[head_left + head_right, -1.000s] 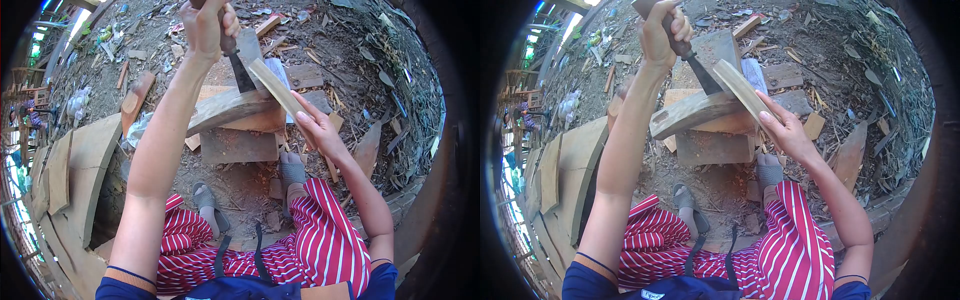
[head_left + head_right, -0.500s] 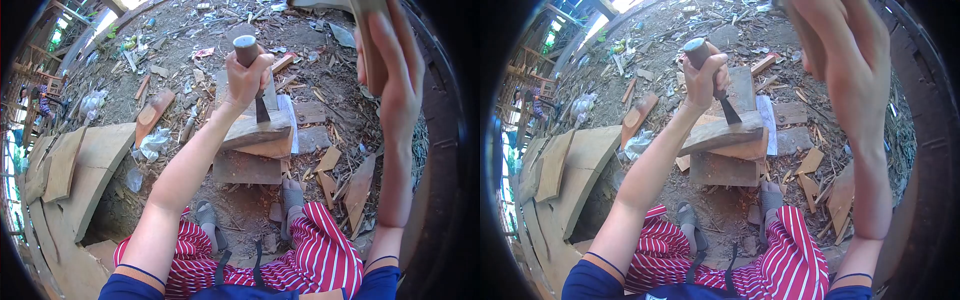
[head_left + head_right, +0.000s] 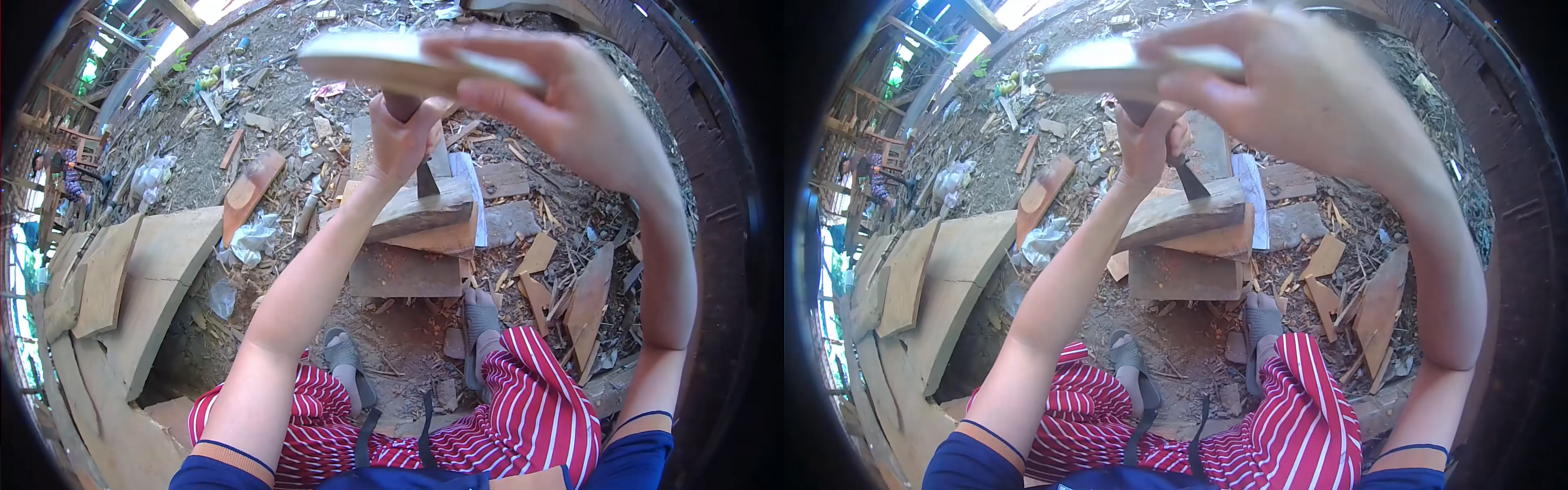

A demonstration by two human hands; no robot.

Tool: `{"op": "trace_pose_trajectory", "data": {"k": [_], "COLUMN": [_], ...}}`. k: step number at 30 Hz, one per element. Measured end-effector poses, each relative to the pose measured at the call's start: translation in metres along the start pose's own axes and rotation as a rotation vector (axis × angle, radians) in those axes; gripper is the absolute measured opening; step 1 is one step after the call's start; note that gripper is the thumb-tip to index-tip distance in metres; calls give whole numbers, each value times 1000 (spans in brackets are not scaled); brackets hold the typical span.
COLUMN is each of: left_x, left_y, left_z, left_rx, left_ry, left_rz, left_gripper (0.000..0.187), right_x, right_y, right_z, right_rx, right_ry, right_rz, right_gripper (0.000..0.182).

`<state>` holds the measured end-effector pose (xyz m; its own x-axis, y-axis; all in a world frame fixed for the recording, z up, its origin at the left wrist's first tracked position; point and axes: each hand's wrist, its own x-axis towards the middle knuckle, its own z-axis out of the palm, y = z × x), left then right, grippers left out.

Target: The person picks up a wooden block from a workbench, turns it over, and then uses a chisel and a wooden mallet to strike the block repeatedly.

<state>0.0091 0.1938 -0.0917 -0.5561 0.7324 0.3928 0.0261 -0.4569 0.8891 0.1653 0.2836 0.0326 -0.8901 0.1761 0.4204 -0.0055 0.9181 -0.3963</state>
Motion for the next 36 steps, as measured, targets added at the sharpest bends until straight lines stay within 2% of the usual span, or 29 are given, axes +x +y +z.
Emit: {"op": "trace_pose_trajectory", "data": {"k": [1, 2, 5, 6, 7, 9, 10, 13, 16, 17, 19, 24, 25, 27, 29, 33, 35, 36], "left_x": [1, 2, 2, 3, 5, 10, 14, 26, 38, 43, 54, 70, 69, 65, 60, 39, 33, 32], "left_y": [-1, -2, -4, -3, -3, -5, -8, -13, -22, -26, -35, -48, -45, -40, -22, 23, 29, 28], "left_z": [-1, -1, -4, -3, -3, -4, -6, -15, -25, -29, -40, -67, -72, -83, -103, -101, -96, -94], "left_rx": [2, -31, -41, 6, 50, 22, 31, 32, -32, -32, -118, -180, -177, -178, -257, -218, -154, -98], "left_ry": [4, 16, 15, 26, 43, 51, 63, 69, 67, 63, 100, 156, 152, 318, 266, 289, 132, 117], "left_rz": [-16, -17, -29, -1, 34, 10, -1, -33, -72, -86, -211, -323, -324, -304, -232, -153, -118, -118], "left_gripper": [11, 12, 14, 13, 11, 10, 10, 10, 14, 14, 17, 20, 20, 18, 17, 19, 19, 19], "right_x": [1, -3, -9, -5, -7, -17, -34, -81, -131, -143, -162, -165, -165, -163, -165, -165, -164, -165], "right_y": [6, 8, 6, 4, 12, 29, 26, 46, 54, 56, 58, 57, 57, 60, 60, 60, 59, 59], "right_z": [6, 12, 20, 3, 16, 56, 47, 83, 129, 137, 163, 166, 164, 162, 160, 162, 163, 164], "right_rx": [85, 98, 106, 196, 196, 474, 575, 643, 697, 745, 682, 598, 569, 580, 592, 551, 596, 595], "right_ry": [195, 183, 30, -159, -153, 468, 332, 168, 21, -94, -14, -10, -38, -48, -59, -95, -60, -63], "right_rz": [-114, -100, -23, 107, 111, 38, 249, 679, 787, 891, 785, 782, 762, 763, 783, 762, 761, 757], "right_gripper": [40, 40, 43, 46, 46, 48, 54, 58, 52, 51, 51, 50, 50, 50, 50, 52, 52, 52]}}
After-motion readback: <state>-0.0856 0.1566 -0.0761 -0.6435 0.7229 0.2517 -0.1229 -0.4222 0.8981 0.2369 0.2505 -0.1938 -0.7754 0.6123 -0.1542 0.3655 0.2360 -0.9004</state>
